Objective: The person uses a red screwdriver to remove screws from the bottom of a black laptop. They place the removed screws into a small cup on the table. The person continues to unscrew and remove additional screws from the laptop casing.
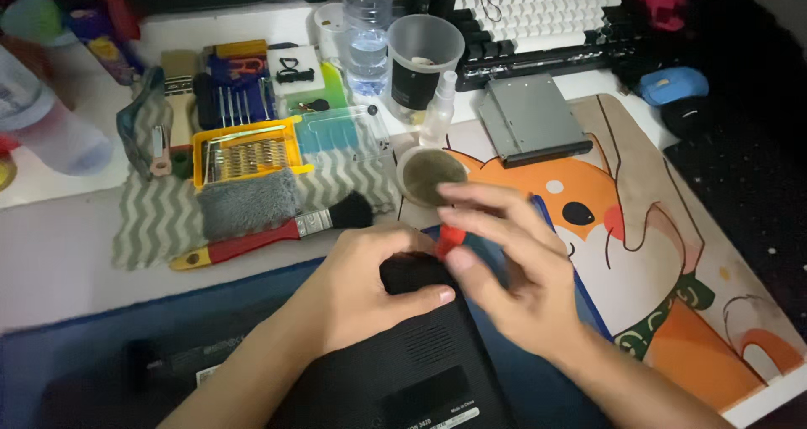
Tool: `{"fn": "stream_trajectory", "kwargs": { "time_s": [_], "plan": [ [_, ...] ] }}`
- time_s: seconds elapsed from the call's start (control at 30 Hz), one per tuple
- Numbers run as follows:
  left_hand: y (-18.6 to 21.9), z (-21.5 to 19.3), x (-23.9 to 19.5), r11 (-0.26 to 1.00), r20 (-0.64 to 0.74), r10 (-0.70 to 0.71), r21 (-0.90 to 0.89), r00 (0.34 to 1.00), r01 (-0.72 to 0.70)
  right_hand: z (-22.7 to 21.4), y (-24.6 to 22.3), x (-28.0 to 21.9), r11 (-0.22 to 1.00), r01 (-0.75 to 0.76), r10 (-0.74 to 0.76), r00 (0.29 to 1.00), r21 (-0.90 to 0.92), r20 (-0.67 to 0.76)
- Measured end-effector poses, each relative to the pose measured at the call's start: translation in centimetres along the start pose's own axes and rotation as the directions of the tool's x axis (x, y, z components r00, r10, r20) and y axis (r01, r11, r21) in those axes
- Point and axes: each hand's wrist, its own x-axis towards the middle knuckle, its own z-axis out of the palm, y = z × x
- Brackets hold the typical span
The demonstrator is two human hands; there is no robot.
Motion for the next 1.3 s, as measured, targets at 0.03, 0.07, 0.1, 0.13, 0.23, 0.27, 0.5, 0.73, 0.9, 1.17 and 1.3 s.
{"fn": "stream_trajectory", "kwargs": {
  "time_s": [0.03,0.07,0.1,0.13,0.23,0.27,0.5,0.73,0.9,1.17,1.3],
  "plan": [
    [0.0,0.0,0.0,1.0,-0.005,0.0,-0.001,1.0,0.0,0.1,0.5,-0.4,1.0,0.003,-0.003,1.0,0.001,0.004],
    [0.0,0.0,0.0,0.999,0.004,-0.03,-0.011,1.0,0.03,0.3,1.0,-0.7,1.0,0.001,-0.002,0.998,-0.007,-0.059],
    [0.0,-0.1,0.0,0.998,0.013,-0.06,-0.02,0.998,0.061,0.5,1.5,-1.1,1.0,-0.001,-0.001,0.992,-0.014,-0.123],
    [-0.3,0.1,0.0,0.998,0.008,-0.061,-0.02,0.998,0.061,0.4,1.0,-0.7,1.0,0.002,-0.004,0.993,-0.012,-0.119],
    [-0.6,0.1,0.0,0.999,-0.01,0.049,0.017,0.999,-0.049,0.1,0.0,0.0,0.995,-0.045,0.047,0.999,0.085,-0.014],
    [-0.3,0.0,-0.1,1.0,0.005,0.014,-0.018,1.0,-0.014,0.1,0.2,0.0,0.997,-0.037,0.037,0.999,0.064,0.002],
    [-0.2,0.1,-0.1,1.0,-0.017,0.009,-0.017,1.0,-0.01,0.5,0.5,-0.4,1.0,-0.024,0.025,0.998,0.008,-0.053],
    [0.0,-0.2,-0.1,0.997,0.016,-0.074,-0.009,0.997,0.074,0.5,0.9,-1.0,0.996,0.017,-0.016,1.0,0.083,-0.013],
    [-0.8,0.0,-0.1,0.999,0.031,-0.039,-0.025,0.999,0.04,0.4,0.2,-0.9,0.994,-0.053,0.055,0.998,0.096,-0.02],
    [-0.5,0.0,-0.3,0.997,0.022,-0.06,-0.041,0.998,0.061,0.6,0.1,-0.7,0.999,-0.032,0.033,0.998,0.014,-0.061],
    [-0.7,-0.1,-0.2,0.999,0.03,-0.041,-0.012,0.999,0.042,0.6,0.7,-0.9,0.993,-0.052,0.055,0.998,0.106,-0.029]
  ]
}}
